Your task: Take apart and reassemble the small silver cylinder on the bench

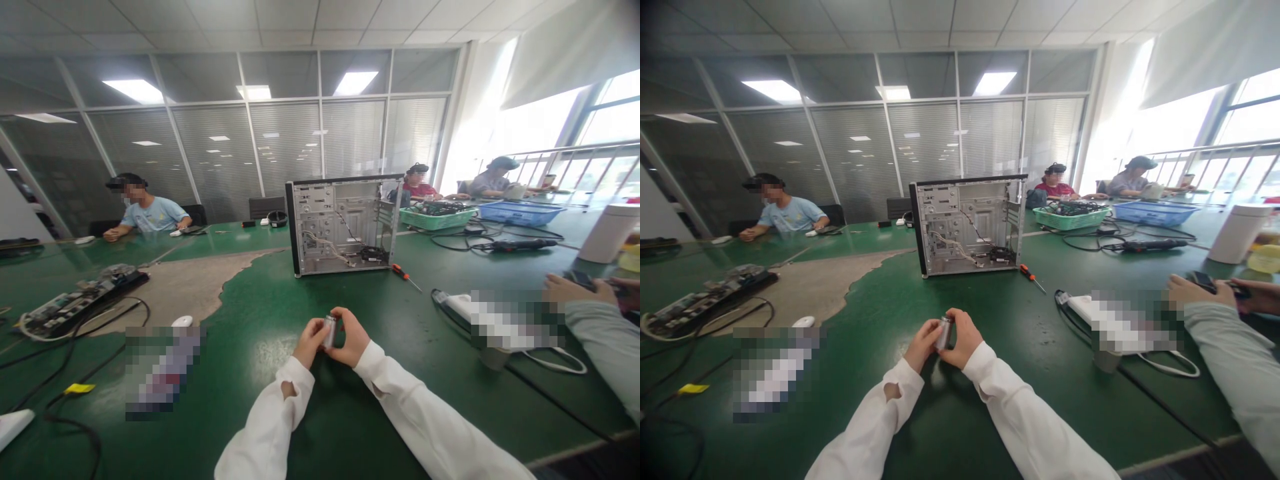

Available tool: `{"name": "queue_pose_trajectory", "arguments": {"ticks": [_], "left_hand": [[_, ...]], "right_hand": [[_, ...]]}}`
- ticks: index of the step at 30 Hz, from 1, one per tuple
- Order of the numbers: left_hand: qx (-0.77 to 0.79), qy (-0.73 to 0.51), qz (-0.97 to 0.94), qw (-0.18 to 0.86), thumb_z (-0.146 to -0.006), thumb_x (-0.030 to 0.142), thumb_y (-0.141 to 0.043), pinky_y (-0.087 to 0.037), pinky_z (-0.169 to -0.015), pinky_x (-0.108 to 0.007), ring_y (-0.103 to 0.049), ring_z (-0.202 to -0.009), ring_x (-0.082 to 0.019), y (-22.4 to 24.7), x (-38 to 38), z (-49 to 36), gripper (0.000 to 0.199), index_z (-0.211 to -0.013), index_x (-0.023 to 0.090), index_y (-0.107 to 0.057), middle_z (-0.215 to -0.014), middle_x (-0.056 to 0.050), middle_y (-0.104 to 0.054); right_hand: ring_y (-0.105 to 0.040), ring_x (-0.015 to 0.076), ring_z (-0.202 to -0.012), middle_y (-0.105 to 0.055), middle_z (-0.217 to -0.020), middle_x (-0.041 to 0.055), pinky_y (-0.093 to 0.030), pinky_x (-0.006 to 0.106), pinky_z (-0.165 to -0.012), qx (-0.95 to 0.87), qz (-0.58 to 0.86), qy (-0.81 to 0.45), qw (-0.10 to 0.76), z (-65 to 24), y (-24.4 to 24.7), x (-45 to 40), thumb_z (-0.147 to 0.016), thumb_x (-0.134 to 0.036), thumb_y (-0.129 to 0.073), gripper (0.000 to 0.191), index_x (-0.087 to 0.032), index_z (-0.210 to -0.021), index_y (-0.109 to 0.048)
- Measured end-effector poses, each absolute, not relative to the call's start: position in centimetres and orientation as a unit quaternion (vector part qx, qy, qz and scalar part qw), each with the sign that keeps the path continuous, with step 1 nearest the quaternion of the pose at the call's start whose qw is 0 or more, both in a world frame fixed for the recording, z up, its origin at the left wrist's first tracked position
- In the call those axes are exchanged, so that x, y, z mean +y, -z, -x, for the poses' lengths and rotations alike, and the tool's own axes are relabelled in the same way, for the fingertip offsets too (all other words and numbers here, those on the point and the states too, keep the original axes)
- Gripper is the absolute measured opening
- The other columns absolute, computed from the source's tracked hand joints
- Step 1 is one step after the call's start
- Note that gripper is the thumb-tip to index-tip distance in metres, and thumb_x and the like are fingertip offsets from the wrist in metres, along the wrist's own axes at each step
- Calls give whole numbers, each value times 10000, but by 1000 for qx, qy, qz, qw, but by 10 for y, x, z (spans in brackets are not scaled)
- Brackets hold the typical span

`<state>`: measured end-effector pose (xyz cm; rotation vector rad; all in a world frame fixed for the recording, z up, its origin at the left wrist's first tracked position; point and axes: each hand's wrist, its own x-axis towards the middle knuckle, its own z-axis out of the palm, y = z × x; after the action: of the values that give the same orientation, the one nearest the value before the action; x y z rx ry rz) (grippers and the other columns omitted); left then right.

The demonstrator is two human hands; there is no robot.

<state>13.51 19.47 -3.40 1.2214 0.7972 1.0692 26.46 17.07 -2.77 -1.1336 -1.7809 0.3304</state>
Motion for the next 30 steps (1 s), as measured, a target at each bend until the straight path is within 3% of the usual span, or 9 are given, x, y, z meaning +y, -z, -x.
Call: {"name": "queue_pose_trajectory", "arguments": {"ticks": [5,10,13,19,23,30], "left_hand": [[404,-496,-617,458,-575,318,-654,-400,-681,-256,-519,-823,-168,35,188,-139,313,-812,173,-509,-839,-37,-567],[453,-508,-600,420,-532,295,-683,-403,-640,-261,-534,-725,-157,41,189,-143,309,-752,169,-507,-747,-25,-577],[433,-511,-570,476,-520,296,-690,-410,-629,-267,-541,-663,-148,41,194,-139,297,-716,149,-521,-695,-25,-586],[374,-501,-451,637,-495,318,-710,-413,-596,-271,-567,-638,-162,35,194,-135,340,-735,122,-571,-658,-30,-605],[304,-474,-377,735,-547,291,-684,-411,-571,-270,-581,-645,-178,27,187,-136,316,-781,108,-574,-646,-52,-606],[209,-424,-339,813,-694,315,-546,-418,-598,-270,-571,-715,-181,20,180,-132,269,-831,88,-590,-707,-76,-595]], "right_hand": [[-461,228,-864,-466,-905,72,-405,350,-748,-746,482,-75,453,-264,26,168,-479,-161,-573,563,-173,-1006,-377],[-456,222,-891,-465,-932,69,-399,342,-767,-748,481,-107,445,-261,26,167,-478,-149,-586,572,-170,-1010,-378],[-455,205,-906,-460,-977,60,-399,343,-772,-759,453,-172,434,-265,25,170,-474,-199,-650,648,-187,-1049,-352],[-471,196,-934,-461,-1020,46,-431,276,-633,-742,399,-346,411,-277,26,177,-440,-202,-713,811,-247,-1119,-272],[-469,196,-957,-453,-1025,51,-444,257,-614,-721,351,-409,436,-277,28,180,-447,-186,-714,809,-259,-1118,-268],[-449,196,-974,-430,-1029,50,-445,230,-577,-686,293,-482,460,-277,26,181,-431,-228,-733,783,-275,-1079,-295]]}}
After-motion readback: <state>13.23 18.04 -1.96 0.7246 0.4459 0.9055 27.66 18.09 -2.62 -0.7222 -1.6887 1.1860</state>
